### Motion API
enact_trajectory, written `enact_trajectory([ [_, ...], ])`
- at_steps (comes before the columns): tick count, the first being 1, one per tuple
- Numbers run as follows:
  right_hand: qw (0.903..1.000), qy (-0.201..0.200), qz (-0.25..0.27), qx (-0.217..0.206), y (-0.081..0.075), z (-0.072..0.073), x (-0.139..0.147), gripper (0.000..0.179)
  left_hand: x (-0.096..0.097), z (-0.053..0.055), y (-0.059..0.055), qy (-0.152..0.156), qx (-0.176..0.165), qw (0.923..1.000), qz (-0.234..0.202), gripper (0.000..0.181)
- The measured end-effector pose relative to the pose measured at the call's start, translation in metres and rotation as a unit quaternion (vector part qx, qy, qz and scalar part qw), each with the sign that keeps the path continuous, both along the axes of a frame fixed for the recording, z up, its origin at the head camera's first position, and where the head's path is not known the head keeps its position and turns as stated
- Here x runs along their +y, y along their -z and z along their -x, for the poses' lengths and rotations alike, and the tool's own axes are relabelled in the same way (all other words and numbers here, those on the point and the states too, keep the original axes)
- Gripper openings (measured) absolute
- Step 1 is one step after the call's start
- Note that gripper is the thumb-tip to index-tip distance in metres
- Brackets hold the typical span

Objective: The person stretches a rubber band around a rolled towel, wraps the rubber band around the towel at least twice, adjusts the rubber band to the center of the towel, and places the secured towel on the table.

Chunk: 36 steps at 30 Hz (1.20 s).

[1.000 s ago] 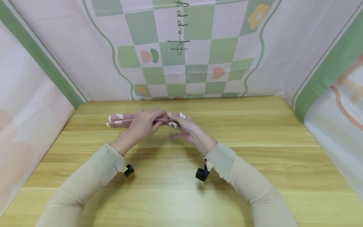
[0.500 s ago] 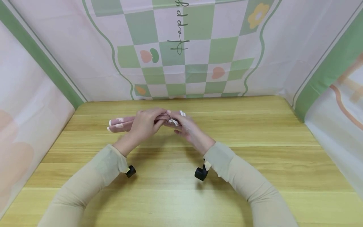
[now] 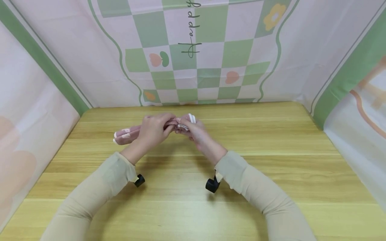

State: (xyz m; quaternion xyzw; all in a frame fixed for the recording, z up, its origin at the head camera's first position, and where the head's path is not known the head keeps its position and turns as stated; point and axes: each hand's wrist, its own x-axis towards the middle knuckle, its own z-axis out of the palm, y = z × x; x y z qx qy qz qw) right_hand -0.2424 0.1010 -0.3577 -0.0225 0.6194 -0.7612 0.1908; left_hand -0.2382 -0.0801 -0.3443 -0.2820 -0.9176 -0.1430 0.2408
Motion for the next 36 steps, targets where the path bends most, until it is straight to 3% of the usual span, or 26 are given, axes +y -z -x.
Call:
enact_trajectory([
  [7, 0.9994, 0.021, 0.026, 0.000, -0.005, -0.008, -0.004, 0.020, -0.001, 0.005, 0.001, -0.046, 0.008, 0.9988, -0.015, 0.014],
  [15, 0.9976, 0.037, 0.000, 0.058, -0.006, -0.012, -0.008, 0.027, -0.006, 0.007, -0.001, -0.050, 0.019, 0.9976, -0.043, 0.010],
  [21, 0.9935, 0.073, -0.003, 0.087, 0.000, -0.016, -0.007, 0.009, -0.007, 0.006, -0.003, -0.065, 0.014, 0.9965, -0.051, 0.011],
  [29, 0.9862, 0.106, 0.007, 0.128, 0.005, -0.021, -0.009, 0.005, -0.007, 0.007, 0.001, -0.041, 0.039, 0.9949, -0.084, 0.010],
  [33, 0.9781, 0.120, -0.007, 0.170, 0.008, -0.020, -0.009, 0.022, -0.007, 0.007, 0.001, -0.025, 0.020, 0.9943, -0.101, 0.011],
  [36, 0.9717, 0.127, -0.017, 0.198, 0.011, -0.019, -0.007, 0.025, -0.006, 0.006, 0.001, -0.022, -0.005, 0.9937, -0.110, 0.011],
])
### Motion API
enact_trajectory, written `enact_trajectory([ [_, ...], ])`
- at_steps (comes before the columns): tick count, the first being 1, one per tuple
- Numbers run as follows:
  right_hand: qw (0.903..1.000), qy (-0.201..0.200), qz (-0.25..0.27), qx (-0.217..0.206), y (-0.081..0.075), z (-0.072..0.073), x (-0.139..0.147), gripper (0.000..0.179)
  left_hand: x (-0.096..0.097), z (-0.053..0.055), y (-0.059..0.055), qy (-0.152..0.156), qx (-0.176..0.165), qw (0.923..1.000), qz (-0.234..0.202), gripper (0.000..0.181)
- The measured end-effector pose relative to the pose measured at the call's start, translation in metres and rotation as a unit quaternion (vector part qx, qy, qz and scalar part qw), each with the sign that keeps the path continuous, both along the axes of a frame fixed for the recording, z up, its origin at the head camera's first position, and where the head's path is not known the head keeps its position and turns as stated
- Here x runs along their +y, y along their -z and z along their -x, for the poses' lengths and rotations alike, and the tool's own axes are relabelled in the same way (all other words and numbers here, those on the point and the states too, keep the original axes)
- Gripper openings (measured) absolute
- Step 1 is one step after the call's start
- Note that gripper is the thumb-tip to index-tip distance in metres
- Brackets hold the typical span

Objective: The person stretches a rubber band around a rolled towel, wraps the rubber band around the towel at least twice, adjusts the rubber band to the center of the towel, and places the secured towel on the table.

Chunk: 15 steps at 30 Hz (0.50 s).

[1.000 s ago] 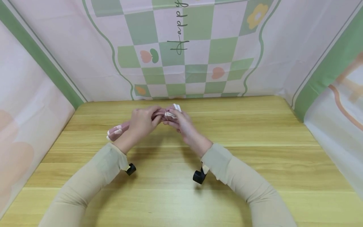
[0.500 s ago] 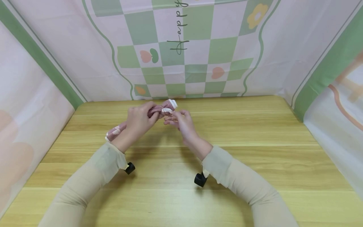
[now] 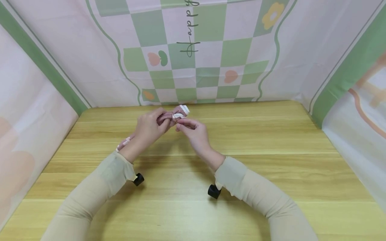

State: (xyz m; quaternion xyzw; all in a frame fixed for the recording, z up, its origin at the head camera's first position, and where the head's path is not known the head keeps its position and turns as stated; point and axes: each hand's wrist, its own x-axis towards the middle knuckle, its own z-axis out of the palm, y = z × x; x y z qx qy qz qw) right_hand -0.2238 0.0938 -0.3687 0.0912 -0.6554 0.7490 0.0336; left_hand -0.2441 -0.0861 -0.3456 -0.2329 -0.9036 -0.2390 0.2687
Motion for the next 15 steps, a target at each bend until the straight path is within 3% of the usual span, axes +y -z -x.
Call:
enact_trajectory([
  [9, 0.9974, 0.009, -0.030, 0.064, -0.0050, 0.0026, 0.0005, 0.019, 0.0024, -0.0029, -0.0042, 0.005, -0.078, 0.9950, -0.061, 0.014],
  [15, 0.9976, 0.009, -0.038, 0.057, -0.0076, 0.0036, 0.0010, 0.020, 0.0032, -0.0033, -0.0036, 0.005, -0.097, 0.9920, -0.081, 0.014],
])
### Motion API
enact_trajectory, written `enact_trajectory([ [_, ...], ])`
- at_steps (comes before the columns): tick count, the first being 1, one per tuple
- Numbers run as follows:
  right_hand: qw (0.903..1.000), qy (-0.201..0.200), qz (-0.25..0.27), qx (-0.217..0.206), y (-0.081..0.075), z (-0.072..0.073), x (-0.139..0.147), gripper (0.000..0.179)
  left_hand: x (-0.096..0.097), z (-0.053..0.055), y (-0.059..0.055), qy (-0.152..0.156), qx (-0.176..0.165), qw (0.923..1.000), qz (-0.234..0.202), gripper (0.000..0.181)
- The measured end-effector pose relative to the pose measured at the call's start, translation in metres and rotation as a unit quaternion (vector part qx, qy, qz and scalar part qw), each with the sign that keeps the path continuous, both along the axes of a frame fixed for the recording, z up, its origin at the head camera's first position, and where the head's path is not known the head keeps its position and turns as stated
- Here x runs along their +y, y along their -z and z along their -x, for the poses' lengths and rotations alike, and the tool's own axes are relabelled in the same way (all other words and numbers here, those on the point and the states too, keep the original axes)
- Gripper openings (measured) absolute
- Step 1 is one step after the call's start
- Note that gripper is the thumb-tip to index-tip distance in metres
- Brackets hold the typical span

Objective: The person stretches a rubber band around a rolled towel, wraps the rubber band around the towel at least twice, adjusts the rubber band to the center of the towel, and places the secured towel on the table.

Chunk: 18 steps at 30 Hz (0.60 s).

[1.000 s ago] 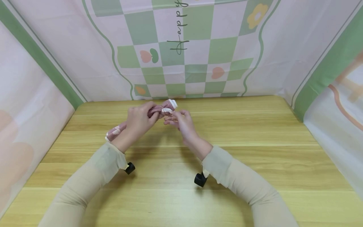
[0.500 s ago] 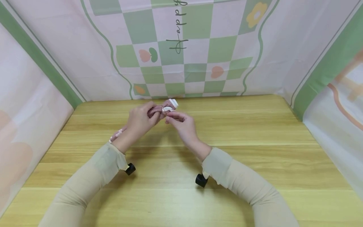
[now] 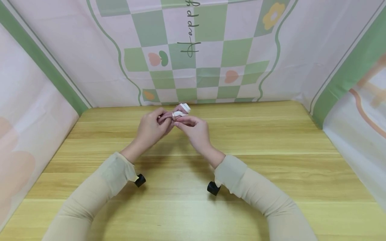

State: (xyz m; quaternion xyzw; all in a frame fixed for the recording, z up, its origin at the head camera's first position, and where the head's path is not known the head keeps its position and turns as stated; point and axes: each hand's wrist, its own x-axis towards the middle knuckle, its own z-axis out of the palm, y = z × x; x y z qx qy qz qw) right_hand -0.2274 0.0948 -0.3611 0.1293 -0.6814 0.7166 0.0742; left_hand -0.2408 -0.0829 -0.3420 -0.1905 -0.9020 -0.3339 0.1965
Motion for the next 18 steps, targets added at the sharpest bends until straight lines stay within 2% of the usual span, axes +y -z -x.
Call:
enact_trajectory([
  [5, 0.9998, 0.004, -0.017, 0.006, -0.0013, 0.0018, 0.0017, 0.021, 0.0011, -0.0007, 0.0008, -0.009, -0.024, 0.9995, -0.021, 0.016],
  [11, 0.9986, 0.010, -0.036, 0.037, -0.0023, 0.0043, 0.0050, 0.019, 0.0006, 0.0001, -0.0016, -0.019, -0.046, 0.9978, -0.044, 0.017],
  [15, 0.9971, 0.035, -0.048, 0.049, -0.0026, 0.0063, 0.0072, 0.014, -0.0003, 0.0007, -0.0024, -0.011, -0.059, 0.9969, -0.050, 0.017],
  [18, 0.9967, 0.054, -0.047, 0.039, -0.0033, 0.0082, 0.0098, 0.016, -0.0011, 0.0005, -0.0025, 0.004, -0.075, 0.9951, -0.064, 0.015],
])
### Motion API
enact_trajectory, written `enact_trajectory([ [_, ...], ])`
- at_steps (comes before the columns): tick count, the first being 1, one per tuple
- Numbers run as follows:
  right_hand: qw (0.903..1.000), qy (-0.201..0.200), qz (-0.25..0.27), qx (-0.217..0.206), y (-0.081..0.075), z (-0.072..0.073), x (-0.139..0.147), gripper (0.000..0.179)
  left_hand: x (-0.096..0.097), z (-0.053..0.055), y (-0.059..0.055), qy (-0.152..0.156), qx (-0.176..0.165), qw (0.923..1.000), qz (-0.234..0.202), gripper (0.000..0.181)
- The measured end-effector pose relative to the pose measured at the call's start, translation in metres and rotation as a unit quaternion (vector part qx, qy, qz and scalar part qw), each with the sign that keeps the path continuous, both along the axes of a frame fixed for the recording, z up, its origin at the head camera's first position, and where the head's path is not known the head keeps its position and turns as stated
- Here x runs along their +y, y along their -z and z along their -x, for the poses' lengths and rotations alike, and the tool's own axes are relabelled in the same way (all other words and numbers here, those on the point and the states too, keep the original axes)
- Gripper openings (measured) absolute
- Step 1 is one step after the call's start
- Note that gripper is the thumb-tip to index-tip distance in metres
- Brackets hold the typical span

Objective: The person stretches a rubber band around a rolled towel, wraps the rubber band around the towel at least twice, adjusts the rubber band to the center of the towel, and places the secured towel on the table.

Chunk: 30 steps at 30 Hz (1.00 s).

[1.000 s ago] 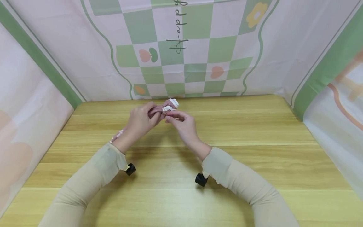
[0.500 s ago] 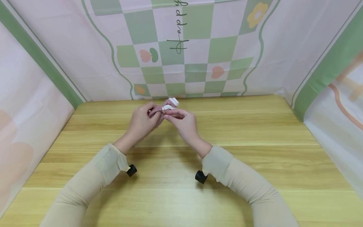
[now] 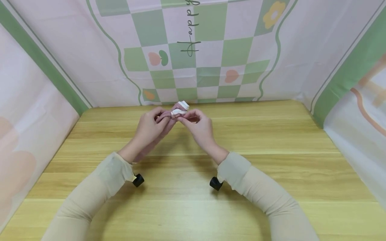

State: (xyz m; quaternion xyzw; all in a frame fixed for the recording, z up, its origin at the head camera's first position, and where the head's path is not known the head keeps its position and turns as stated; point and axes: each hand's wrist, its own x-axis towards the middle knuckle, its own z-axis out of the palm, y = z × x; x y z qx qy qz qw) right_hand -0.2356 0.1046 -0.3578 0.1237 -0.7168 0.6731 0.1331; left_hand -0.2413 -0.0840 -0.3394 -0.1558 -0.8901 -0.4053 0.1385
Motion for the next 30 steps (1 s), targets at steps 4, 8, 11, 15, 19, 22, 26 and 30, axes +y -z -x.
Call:
enact_trajectory([
  [4, 0.9991, -0.013, 0.018, -0.036, -0.003, 0.003, 0.005, 0.029, -0.001, 0.000, 0.000, 0.029, -0.025, 0.9991, -0.018, 0.016],
  [8, 0.9954, -0.057, 0.013, -0.076, -0.005, 0.006, 0.011, 0.047, -0.003, 0.001, -0.001, 0.051, -0.046, 0.9975, -0.015, 0.016],
  [11, 0.9892, -0.108, -0.010, -0.098, -0.008, 0.009, 0.016, 0.059, -0.006, 0.002, -0.003, 0.074, -0.062, 0.9953, -0.001, 0.016],
  [15, 0.9769, -0.170, -0.064, -0.113, -0.011, 0.013, 0.024, 0.055, -0.008, 0.002, -0.002, 0.114, -0.092, 0.9892, 0.009, 0.015],
  [19, 0.9675, -0.197, -0.116, -0.108, -0.015, 0.015, 0.030, 0.049, -0.009, 0.001, -0.001, 0.131, -0.115, 0.9846, 0.004, 0.013],
  [22, 0.9640, -0.204, -0.137, -0.101, -0.018, 0.015, 0.034, 0.044, -0.009, 0.000, -0.001, 0.133, -0.120, 0.9839, -0.001, 0.014],
  [26, 0.9635, -0.205, -0.140, -0.100, -0.021, 0.017, 0.037, 0.037, -0.008, 0.001, -0.001, 0.138, -0.120, 0.9831, -0.007, 0.015],
  [30, 0.9636, -0.207, -0.136, -0.100, -0.024, 0.020, 0.039, 0.033, -0.007, 0.002, -0.001, 0.142, -0.125, 0.9815, -0.026, 0.018],
])
